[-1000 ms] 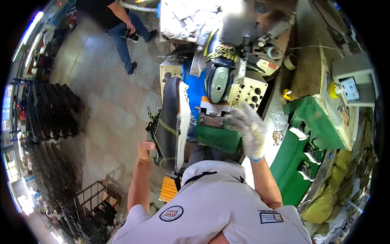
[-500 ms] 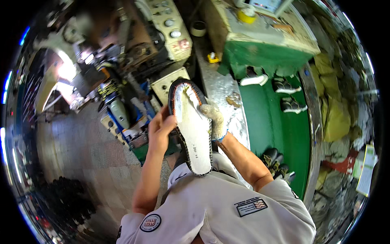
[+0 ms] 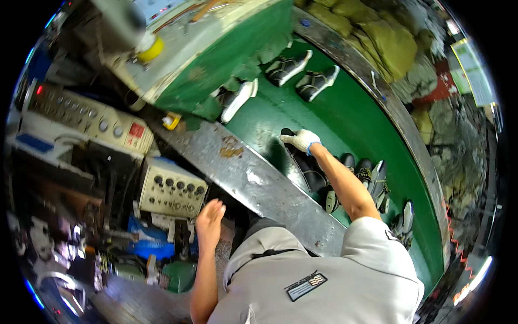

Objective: The person shapes shoes by placing them onto a specialized machine, activating the machine with buttons to compress or mold the heel and toe, and then removing the shoes and placing them on a conveyor belt.

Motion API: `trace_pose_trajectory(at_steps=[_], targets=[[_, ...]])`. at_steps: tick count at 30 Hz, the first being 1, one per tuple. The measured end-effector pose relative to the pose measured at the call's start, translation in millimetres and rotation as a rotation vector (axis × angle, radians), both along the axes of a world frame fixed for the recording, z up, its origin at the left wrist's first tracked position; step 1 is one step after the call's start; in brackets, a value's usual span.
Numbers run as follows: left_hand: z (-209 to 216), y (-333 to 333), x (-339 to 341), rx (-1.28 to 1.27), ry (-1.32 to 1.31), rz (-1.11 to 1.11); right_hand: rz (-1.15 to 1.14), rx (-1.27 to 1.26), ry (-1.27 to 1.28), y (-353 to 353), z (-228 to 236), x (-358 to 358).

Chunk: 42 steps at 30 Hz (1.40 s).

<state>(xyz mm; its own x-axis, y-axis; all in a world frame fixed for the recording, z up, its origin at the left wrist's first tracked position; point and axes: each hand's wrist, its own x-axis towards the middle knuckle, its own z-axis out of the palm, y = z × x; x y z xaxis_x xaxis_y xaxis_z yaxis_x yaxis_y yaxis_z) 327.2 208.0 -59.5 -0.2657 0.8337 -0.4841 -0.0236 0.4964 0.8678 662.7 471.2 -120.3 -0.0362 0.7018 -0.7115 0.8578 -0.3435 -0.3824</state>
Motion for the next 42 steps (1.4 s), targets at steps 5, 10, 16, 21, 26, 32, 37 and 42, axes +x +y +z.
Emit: trace_pose_trajectory(at_steps=[5,10,16,21,26,32,37,42], targets=[[-30,-38,-21,-0.207,0.077,0.032,-0.175,0.26,-0.214,80,-93,64],[-44,-51,-15,-0.362,0.121,0.0,-0.802,0.355,-0.051,167,-174,125],[-65,-53,7,-0.498,0.138,-0.084,-1.123,0.663,0.074,253,-232,148],[-74,-51,7,-0.497,0.144,-0.152,-1.231,0.641,0.731,243,-243,159],[-38,-20,-3,-0.383,0.139,-0.095,-1.038,0.189,1.538,110,-148,92],[18,25,-57,-0.046,-0.098,0.086,-1.096,-0.424,1.925,-77,-11,-95],[80,44,-115,0.177,-0.108,0.21,-0.444,-0.372,1.425,-152,3,-221],[86,-49,-219,0.24,-0.201,0.457,-0.228,-0.68,1.454,-204,106,-332]])
